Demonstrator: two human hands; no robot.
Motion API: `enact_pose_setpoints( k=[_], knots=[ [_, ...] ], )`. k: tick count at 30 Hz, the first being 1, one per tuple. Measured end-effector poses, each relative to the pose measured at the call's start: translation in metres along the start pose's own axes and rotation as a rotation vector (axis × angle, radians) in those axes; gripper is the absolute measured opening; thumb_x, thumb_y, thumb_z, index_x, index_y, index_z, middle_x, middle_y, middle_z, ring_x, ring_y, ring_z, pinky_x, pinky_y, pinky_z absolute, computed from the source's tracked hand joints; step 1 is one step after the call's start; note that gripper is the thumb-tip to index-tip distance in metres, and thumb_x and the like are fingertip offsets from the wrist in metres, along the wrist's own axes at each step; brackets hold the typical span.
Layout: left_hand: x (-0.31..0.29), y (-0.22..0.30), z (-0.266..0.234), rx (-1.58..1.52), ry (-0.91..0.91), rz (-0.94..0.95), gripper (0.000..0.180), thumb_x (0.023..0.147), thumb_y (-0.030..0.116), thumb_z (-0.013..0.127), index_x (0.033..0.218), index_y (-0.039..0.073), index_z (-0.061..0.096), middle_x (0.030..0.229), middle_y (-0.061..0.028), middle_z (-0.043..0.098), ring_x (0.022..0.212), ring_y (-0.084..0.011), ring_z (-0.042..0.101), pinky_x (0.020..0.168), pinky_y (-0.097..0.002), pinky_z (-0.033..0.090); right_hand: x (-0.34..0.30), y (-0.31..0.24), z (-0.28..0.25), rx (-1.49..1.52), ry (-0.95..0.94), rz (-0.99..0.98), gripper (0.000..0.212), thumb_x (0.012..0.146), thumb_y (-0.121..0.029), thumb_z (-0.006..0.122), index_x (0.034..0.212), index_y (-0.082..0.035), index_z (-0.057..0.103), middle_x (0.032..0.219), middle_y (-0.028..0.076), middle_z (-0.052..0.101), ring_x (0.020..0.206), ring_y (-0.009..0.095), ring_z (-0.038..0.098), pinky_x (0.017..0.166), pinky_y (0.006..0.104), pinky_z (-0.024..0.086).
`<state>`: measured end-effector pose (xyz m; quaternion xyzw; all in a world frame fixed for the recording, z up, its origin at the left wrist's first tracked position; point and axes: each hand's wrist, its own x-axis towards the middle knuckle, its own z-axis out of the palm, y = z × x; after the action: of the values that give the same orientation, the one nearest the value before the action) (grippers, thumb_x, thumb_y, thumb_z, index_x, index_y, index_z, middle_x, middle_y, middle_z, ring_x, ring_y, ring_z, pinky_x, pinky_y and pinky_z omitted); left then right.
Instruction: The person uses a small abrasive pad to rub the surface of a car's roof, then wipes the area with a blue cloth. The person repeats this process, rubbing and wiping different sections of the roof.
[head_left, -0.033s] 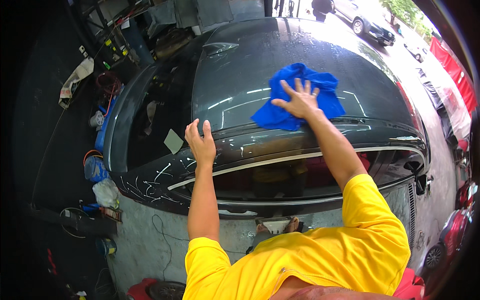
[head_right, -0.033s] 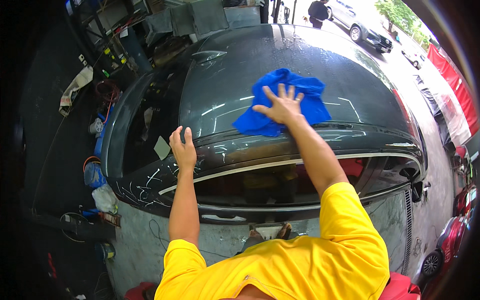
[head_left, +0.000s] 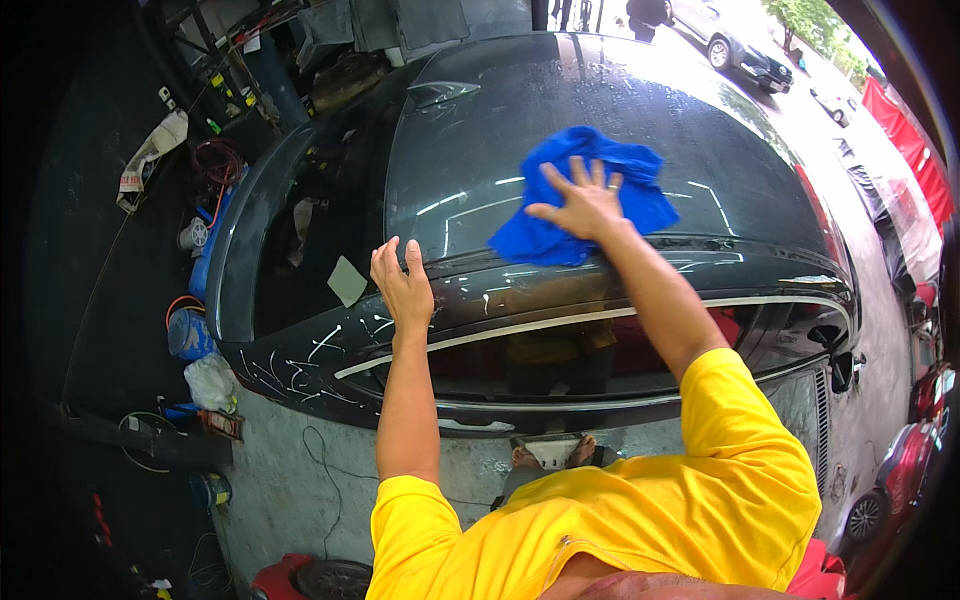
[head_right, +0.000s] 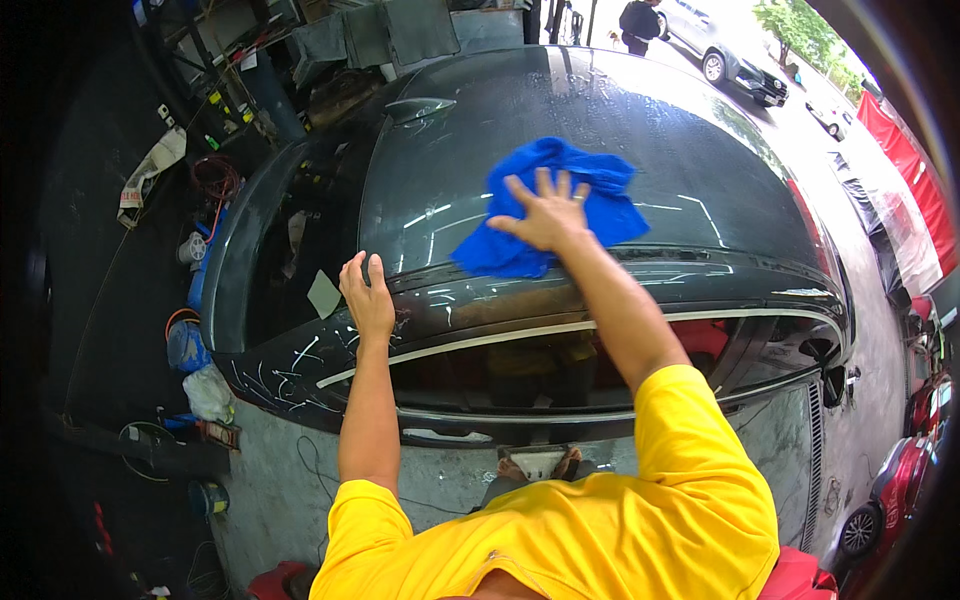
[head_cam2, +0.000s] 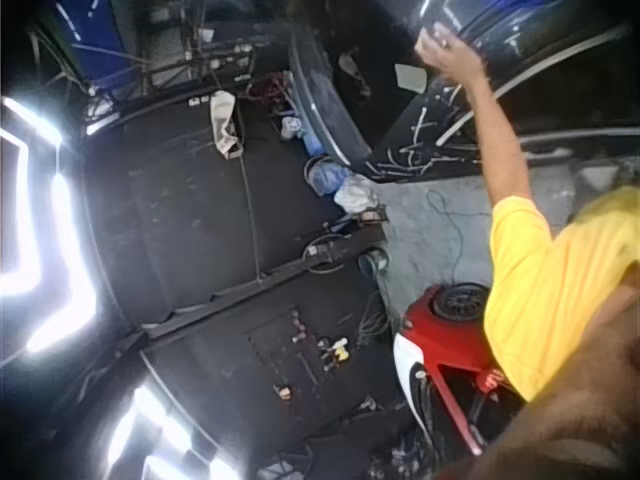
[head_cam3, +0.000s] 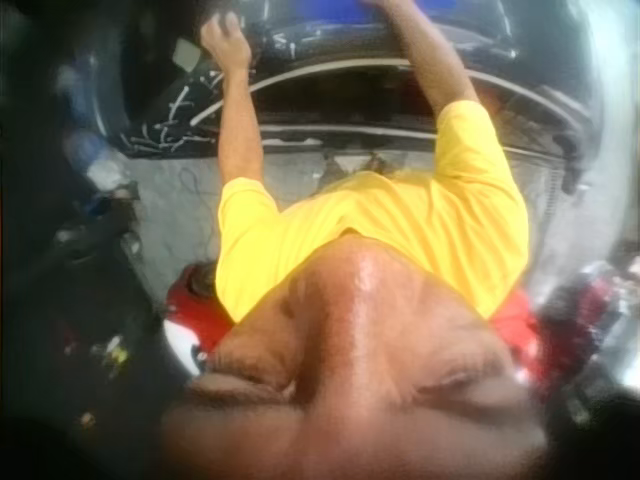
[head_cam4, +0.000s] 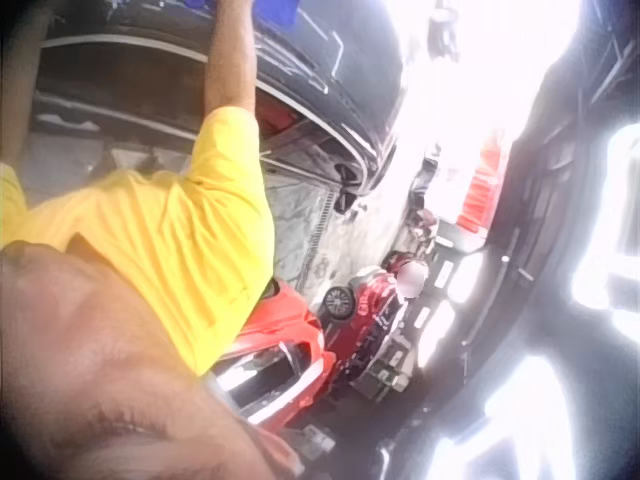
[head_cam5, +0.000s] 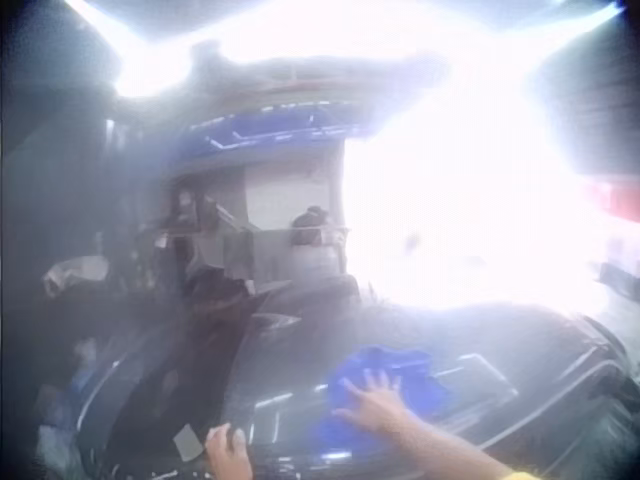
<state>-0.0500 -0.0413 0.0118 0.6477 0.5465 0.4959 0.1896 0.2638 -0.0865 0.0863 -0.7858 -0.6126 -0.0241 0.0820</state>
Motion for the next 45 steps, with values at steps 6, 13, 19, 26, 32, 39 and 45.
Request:
enact_pose_setpoints(
  k=[6,13,19,26,32,39,45],
  knots=[
    [0.008,-0.022,0.020,0.069,0.056,-0.038,0.064,0.109,0.044,0.043,0.150,-0.006,0.041,0.157,-0.0302,0.038,0.152,-0.0475,0.024,0.124,-0.0552,0.021,0.043,-0.148,0.039,0.061,-0.151,-0.473,0.074,0.094,-0.074,0.049,0.156,-0.034,0.048,0.169,0.012,0.031,0.157,0.043,0.021,0.123,0.0692,0.013],
    [0.013,-0.007,0.026,0.272,-0.139,0.151,0.071,0.109,0.048,0.041,0.158,-0.002,0.032,0.165,-0.0288,0.026,0.157,-0.0469,0.012,0.126,-0.0550,0.014,0.130,0.028,0.014,0.082,0.021,0.013,0.068,0.100,-0.068,0.047,0.154,-0.027,0.051,0.169,0.005,0.034,0.157,0.031,0.026,0.127,0.0573,0.013],
    [0.010,0.013,0.036,0.414,-0.336,0.230,0.082,0.104,0.058,0.044,0.161,0.002,0.029,0.169,-0.0248,0.022,0.159,-0.0466,0.007,0.127,-0.0571,0.010,0.119,0.288,-0.019,-0.046,-0.054,0.704,0.082,0.096,-0.081,0.034,0.164,-0.036,0.028,0.175,0.002,0.018,0.160,0.037,0.013,0.125,0.0651,0.010],
    [0.015,0.017,0.038,0.443,-0.378,0.145,0.086,0.103,0.058,0.046,0.162,-0.002,0.024,0.170,-0.0251,0.020,0.159,-0.0455,0.011,0.127,-0.0579,0.010,0.194,0.395,-0.011,0.031,-0.034,0.981,0.074,0.100,-0.070,0.034,0.166,-0.045,0.011,0.175,0.006,0.014,0.158,0.048,0.013,0.115,0.0817,0.008],
    [0.016,0.019,0.033,0.443,-0.414,0.104,0.090,0.099,0.053,0.056,0.161,-0.004,0.025,0.168,-0.0286,0.022,0.157,-0.0485,0.014,0.126,-0.0599,0.010,0.371,0.280,0.022,-0.016,-0.134,0.487,0.067,0.100,-0.058,0.040,0.164,-0.048,0.019,0.175,0.003,0.015,0.159,0.043,0.013,0.119,0.0772,0.006],
    [0.018,0.018,0.033,0.503,-0.450,0.067,0.097,0.098,0.058,0.056,0.163,-0.004,0.019,0.170,-0.0260,0.020,0.158,-0.0471,0.011,0.126,-0.0594,0.007,0.451,0.097,0.046,0.058,-0.183,0.098,0.066,0.101,-0.042,0.043,0.164,-0.046,0.022,0.175,0.003,0.017,0.160,0.041,0.014,0.122,0.0739,0.004],
    [0.018,0.023,0.027,0.503,-0.456,0.036,0.098,0.098,0.055,0.056,0.164,-0.003,0.014,0.171,-0.0254,0.017,0.159,-0.0456,0.006,0.127,-0.0579,0.003,0.449,-0.020,0.069,0.063,-0.226,-0.242,0.056,0.099,-0.038,0.047,0.156,-0.036,0.047,0.169,0.008,0.032,0.158,0.036,0.023,0.126,0.0671,0.012]
  ],
)
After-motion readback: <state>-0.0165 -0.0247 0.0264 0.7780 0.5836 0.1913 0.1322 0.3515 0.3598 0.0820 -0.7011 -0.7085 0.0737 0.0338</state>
